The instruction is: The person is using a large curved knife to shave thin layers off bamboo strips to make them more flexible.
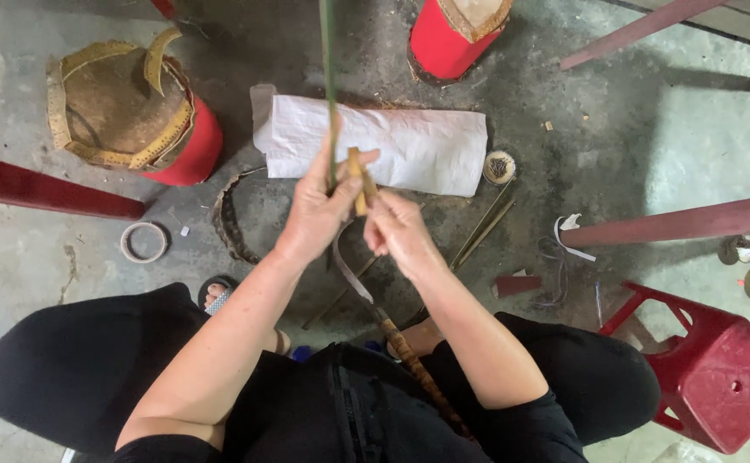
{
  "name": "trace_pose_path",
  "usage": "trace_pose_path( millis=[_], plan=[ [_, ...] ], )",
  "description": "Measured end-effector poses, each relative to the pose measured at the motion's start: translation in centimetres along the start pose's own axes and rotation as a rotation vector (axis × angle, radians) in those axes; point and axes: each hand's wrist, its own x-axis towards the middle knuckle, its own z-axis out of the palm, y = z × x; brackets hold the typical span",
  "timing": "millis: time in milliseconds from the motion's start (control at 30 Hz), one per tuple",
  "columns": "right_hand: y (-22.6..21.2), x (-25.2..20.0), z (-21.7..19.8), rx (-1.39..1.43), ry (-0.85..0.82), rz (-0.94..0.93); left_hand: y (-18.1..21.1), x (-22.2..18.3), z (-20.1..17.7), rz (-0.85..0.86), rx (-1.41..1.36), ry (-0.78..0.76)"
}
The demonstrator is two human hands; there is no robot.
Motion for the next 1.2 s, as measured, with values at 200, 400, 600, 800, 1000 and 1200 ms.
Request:
trace_pose_path(
  millis=[200,400,600,800,1000,1200],
  plan=[
    [1.2,-0.2,0.9,0.017,-0.033,0.07,0.4,0.0,0.0,0.1,0.178,-0.014],
    [-1.6,-0.6,1.8,0.017,-0.065,-0.032,0.3,0.2,-0.1,0.171,0.197,0.062],
    [-1.8,-0.9,1.4,-0.229,-0.128,-0.139,-0.5,0.0,-0.2,0.291,0.22,0.014],
    [-1.1,-0.9,1.2,-0.449,0.084,-0.227,0.6,0.0,0.4,0.282,0.163,-0.076],
    [3.0,0.5,-1.0,-1.178,0.285,-0.666,-0.9,-0.1,-0.2,-0.041,-0.169,-0.112],
    [0.5,0.3,0.6,-1.325,0.368,-0.832,-2.6,-1.3,0.4,-0.061,-0.387,-0.074]
  ],
)
